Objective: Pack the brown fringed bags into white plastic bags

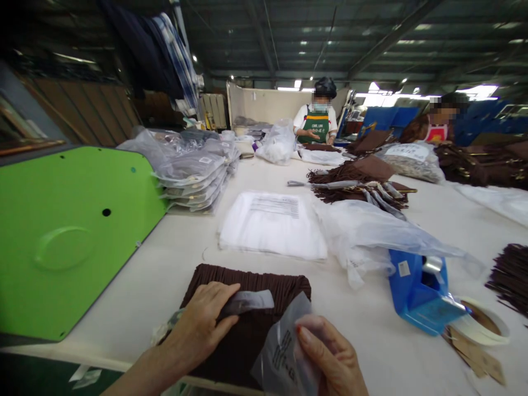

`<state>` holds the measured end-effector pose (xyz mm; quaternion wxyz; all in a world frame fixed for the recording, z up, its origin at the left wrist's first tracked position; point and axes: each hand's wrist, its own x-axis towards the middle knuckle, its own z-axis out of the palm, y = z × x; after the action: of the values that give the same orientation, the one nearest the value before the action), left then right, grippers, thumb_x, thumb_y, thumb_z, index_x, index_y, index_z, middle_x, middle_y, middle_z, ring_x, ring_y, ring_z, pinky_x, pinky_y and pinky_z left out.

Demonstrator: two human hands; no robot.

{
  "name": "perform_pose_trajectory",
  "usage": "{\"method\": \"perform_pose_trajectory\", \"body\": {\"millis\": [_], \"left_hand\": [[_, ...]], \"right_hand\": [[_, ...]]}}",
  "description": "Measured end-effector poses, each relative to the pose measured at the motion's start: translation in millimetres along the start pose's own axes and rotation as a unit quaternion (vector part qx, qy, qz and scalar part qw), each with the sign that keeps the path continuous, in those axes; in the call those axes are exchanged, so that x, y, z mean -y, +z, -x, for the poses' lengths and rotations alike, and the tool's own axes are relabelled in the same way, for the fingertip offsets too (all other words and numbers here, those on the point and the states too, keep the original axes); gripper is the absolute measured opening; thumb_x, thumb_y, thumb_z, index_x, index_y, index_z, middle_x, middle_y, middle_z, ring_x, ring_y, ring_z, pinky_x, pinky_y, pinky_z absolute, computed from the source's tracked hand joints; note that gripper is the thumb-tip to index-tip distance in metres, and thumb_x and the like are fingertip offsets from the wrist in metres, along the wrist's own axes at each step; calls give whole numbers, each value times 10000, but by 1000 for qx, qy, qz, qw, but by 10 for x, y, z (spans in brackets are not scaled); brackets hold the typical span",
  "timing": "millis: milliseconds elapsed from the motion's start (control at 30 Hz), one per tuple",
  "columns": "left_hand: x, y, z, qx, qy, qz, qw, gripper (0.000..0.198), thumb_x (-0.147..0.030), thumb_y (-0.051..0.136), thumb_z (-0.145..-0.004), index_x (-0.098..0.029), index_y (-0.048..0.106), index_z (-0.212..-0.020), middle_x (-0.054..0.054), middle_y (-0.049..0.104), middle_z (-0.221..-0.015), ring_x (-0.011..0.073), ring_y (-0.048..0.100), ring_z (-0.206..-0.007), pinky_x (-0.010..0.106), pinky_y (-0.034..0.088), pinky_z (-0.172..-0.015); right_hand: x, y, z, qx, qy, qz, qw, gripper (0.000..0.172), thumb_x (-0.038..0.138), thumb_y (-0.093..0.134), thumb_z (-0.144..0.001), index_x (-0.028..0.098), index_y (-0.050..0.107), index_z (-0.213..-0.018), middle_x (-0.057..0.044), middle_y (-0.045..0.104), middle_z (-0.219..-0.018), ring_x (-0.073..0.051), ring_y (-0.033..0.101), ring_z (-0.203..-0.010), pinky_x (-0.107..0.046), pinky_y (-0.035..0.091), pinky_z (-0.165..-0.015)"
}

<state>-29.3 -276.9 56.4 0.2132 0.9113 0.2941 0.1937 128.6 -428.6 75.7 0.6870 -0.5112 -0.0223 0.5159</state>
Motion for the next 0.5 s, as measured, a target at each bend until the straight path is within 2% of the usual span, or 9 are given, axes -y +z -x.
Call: {"method": "perform_pose_trajectory", "body": {"millis": [100, 200, 267, 367, 433, 500], "left_hand": [[7, -65, 7, -74, -10, 95, 993, 305, -189, 577, -708, -168, 609, -1011, 77, 656, -922, 233, 585, -870, 400, 469, -800], [42, -197, 75, -111, -75, 243, 961, 275, -267, 589, -745, -193, 611, -1009, 43, 658, -916, 187, 600, -836, 303, 483, -756], [82, -265, 131, -124, -140, 359, 914, 299, -308, 620, -743, -193, 603, -1017, 25, 666, -875, 161, 609, -768, 254, 488, -685], [133, -330, 184, -172, -200, 520, 812, 348, -317, 688, -696, -174, 603, -1001, 15, 678, -810, 147, 621, -698, 235, 498, -636], [149, -368, 189, -218, -209, 578, 758, 343, -303, 736, -641, -161, 626, -933, 16, 684, -777, 145, 627, -676, 235, 508, -632], [154, -408, 182, -261, -215, 598, 726, 330, -287, 775, -588, -154, 645, -860, 19, 686, -745, 135, 624, -661, 220, 508, -626]], "right_hand": [[53, 105, 15, -13, -45, 9, 999, 239, 293, 781, -581, 191, 632, -737, 18, 615, -609, -106, 567, -550, -196, 437, -537], [102, 262, 11, -1, -81, 28, 996, 228, 291, 779, -591, 190, 617, -715, 13, 617, -599, -94, 553, -541, -173, 421, -512], [120, 390, -15, 23, -97, 42, 994, 221, 297, 770, -610, 199, 612, -729, 14, 625, -600, -76, 523, -499, -159, 387, -467], [122, 607, -76, 78, -133, 56, 986, 221, 320, 755, -632, 207, 625, -771, 11, 645, -637, -71, 491, -468, -176, 370, -437], [111, 745, -116, 104, -165, 58, 979, 208, 332, 740, -649, 202, 628, -767, 8, 650, -658, -71, 482, -469, -185, 374, -433], [87, 838, -154, 115, -191, 53, 973, 189, 333, 723, -669, 197, 616, -745, 14, 639, -650, -68, 481, -478, -185, 383, -443]]}}
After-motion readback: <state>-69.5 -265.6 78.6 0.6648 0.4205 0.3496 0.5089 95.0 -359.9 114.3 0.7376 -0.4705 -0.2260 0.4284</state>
